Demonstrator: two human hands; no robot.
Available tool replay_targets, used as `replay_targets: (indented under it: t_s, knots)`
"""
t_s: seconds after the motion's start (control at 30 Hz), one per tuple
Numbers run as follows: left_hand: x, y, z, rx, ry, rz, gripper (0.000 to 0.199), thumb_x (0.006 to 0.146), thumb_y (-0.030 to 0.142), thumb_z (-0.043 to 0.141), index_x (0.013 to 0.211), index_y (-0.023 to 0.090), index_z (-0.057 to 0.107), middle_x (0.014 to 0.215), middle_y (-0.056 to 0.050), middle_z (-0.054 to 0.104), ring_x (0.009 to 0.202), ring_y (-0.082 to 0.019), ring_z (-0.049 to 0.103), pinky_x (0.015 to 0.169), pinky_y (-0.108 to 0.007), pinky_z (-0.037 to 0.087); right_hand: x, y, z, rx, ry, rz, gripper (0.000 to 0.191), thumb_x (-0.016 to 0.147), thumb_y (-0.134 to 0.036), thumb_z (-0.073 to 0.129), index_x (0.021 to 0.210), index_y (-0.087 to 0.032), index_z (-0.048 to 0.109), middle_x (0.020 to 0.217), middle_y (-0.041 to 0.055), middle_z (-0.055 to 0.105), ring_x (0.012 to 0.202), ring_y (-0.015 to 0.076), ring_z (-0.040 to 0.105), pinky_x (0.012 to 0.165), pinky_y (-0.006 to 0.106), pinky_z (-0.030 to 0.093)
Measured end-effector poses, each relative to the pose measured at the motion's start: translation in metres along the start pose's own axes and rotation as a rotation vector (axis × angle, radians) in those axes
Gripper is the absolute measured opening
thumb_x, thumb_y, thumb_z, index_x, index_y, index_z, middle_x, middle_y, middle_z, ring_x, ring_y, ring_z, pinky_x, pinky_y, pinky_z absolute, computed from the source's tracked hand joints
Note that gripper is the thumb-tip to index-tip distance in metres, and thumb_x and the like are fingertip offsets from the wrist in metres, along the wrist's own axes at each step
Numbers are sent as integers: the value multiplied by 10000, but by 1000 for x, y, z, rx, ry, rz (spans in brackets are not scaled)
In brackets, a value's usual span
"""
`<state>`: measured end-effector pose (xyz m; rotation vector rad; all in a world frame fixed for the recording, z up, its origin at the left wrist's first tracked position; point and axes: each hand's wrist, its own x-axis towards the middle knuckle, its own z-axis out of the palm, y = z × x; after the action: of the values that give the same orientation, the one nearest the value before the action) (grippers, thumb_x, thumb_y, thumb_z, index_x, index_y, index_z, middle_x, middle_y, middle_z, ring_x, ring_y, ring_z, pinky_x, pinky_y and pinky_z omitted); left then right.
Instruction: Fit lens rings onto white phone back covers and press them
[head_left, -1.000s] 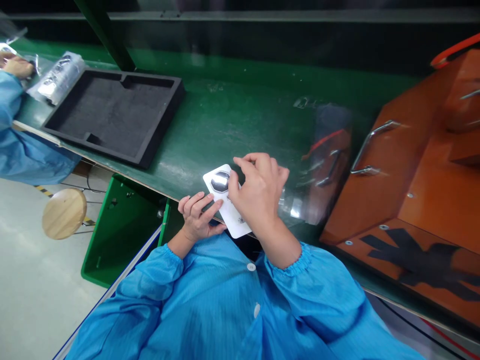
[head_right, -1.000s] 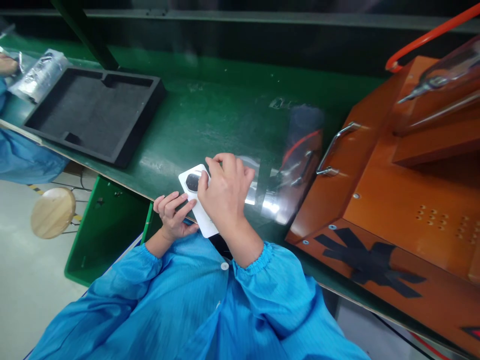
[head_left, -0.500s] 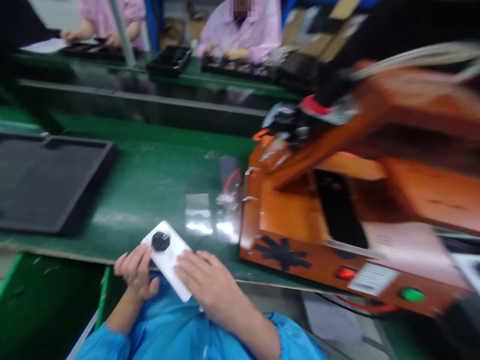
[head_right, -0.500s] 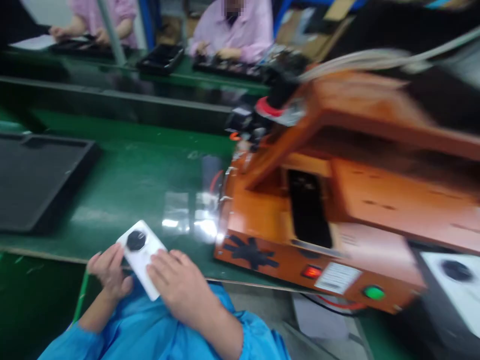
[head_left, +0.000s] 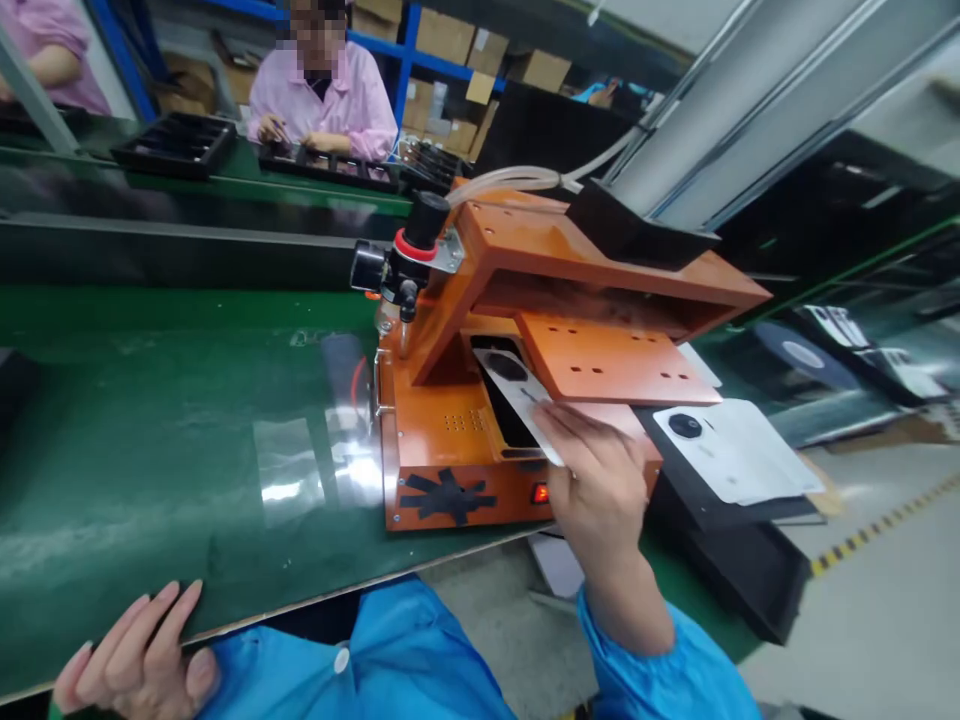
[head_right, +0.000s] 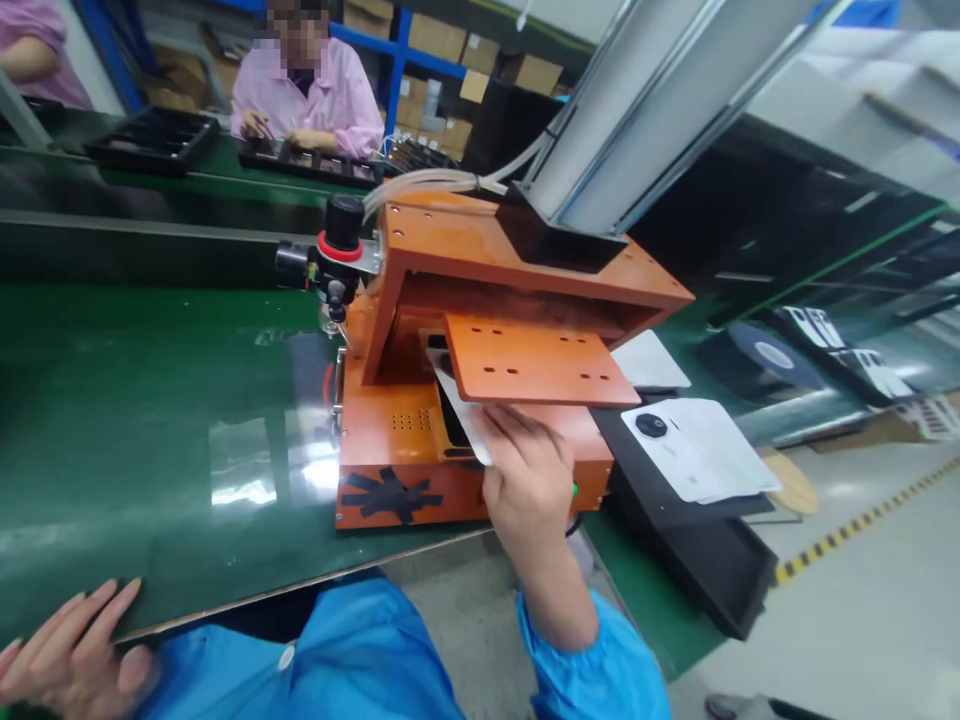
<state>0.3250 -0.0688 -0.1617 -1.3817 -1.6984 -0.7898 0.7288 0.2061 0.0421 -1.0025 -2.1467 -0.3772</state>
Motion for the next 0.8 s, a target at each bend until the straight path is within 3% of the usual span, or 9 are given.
replay_targets:
  t_s: [0.17,0.37,0.6,0.8]
  knots:
    - [1,-4,0,-6,3,37,706,981,670,294,1390,261,701,962,-98,747,825,-295,649,958,-504,339,18,20,20,-11,-205,42,572,917,-69,412,1359,-250,728,1254,77,774,1097,302,737,919,474,572]
    - [-12,-9,0,-16,-35,-28,678,983,729,303,1295,295,721,950,-60,749,826,-273,643,1028,-475,334,20,15,18,-72,-222,21,557,924,-40,393,1347,-200,717,1226,107,761,1035,307,705,863,465,571]
    - [-20,-19,1,-30,-45,-39,652,967,763,363,1275,316,725,927,-51,745,837,-283,636,1018,-474,323,20,13,23,-91,-290,30,504,976,-52,340,1311,-156,701,1236,145,740,1088,330,688,880,494,569]
    - [-14,-13,0,-43,-47,-51,570,964,704,419,1235,314,733,948,-47,752,849,-275,642,1024,-475,322,19,5,14,21,-437,57,532,1008,-197,382,1507,-116,548,1449,195,625,1308,371,598,1039,555,535]
